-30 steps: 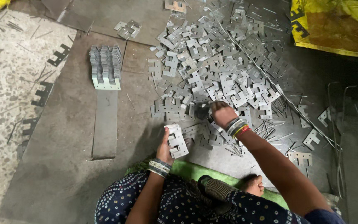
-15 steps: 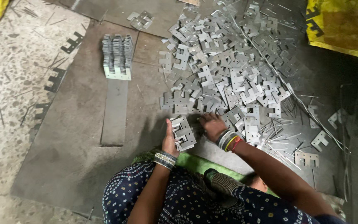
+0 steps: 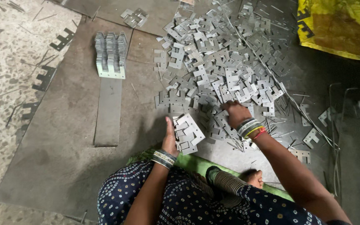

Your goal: The person sits on the floor and sorts a large pile of small, silver metal brackets. They pick up the brackets one by one, align them, and stack them into neat piles on a flat metal sheet placed on the floor.

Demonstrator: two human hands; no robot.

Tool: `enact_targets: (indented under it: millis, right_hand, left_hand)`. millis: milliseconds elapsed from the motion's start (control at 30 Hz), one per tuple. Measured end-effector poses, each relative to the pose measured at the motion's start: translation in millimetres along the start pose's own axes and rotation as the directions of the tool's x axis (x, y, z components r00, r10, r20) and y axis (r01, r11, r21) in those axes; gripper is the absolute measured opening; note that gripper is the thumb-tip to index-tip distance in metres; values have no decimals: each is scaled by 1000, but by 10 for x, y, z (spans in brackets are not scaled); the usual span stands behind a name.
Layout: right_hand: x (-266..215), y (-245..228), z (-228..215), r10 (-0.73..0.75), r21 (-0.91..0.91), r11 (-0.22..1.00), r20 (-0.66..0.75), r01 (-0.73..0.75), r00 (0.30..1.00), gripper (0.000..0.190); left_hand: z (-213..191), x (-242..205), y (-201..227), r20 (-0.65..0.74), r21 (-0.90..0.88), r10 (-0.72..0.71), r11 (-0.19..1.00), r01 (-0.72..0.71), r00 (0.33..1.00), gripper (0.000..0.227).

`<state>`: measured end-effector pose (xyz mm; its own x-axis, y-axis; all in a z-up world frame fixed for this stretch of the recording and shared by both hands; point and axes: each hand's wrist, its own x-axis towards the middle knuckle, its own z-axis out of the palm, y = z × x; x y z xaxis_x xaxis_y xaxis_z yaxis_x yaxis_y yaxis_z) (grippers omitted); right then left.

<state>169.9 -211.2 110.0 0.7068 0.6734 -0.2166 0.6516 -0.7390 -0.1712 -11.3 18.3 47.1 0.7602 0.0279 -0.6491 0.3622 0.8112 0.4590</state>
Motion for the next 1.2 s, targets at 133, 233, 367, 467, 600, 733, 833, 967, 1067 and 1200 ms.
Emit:
enact_targets:
  millis: [133, 233, 367, 467, 600, 733, 833, 967, 1067, 1200]
  right_hand:
    - [29, 256, 216, -1, -379, 925, 65, 25, 998, 49]
    - [85, 337, 61, -35, -338, 940, 28, 42, 999, 37]
    - [70, 284, -304, 333, 24, 939, 194, -344, 923, 25]
    - [4, 235, -444, 103, 612, 754, 249, -239, 963, 29]
    - [17, -38, -64, 40, 470, 880, 71, -69, 997, 37]
    - [93, -171, 660, -302, -286, 910, 45, 301, 952, 53]
    - [141, -80, 880, -438, -419, 813, 15, 403, 899, 56]
    - [168, -74, 550, -411, -398, 838, -11, 374, 911, 32]
    - [162, -323, 85, 66, -40, 997, -67, -69, 996, 26]
    - [63, -391, -273, -16, 592, 804, -68, 53, 998, 32]
  left_hand:
    - [-11, -17, -49, 5, 35, 33, 999, -33, 999, 120]
    - [-10, 33, -52, -94, 123, -7, 992, 19, 996, 118]
    - [-24, 89, -89, -10, 151, 49, 987, -47, 999, 118]
    - [-13, 76, -56, 39, 39, 18, 999, -20, 999, 118]
    - [55, 6, 0, -28, 34, -28, 999, 29, 999, 116]
    - [18, -84, 18, 48, 22, -73, 997, 72, 996, 107]
    - [-2, -114, -13, 102, -22, 43, 999, -41, 994, 101]
    - [33, -171, 62, 227, -237, 100, 971, -45, 969, 107]
    - [82, -207, 104, 155, -280, 103, 958, -56, 983, 104]
    - [155, -137, 145, 31, -283, 22, 959, -12, 999, 96]
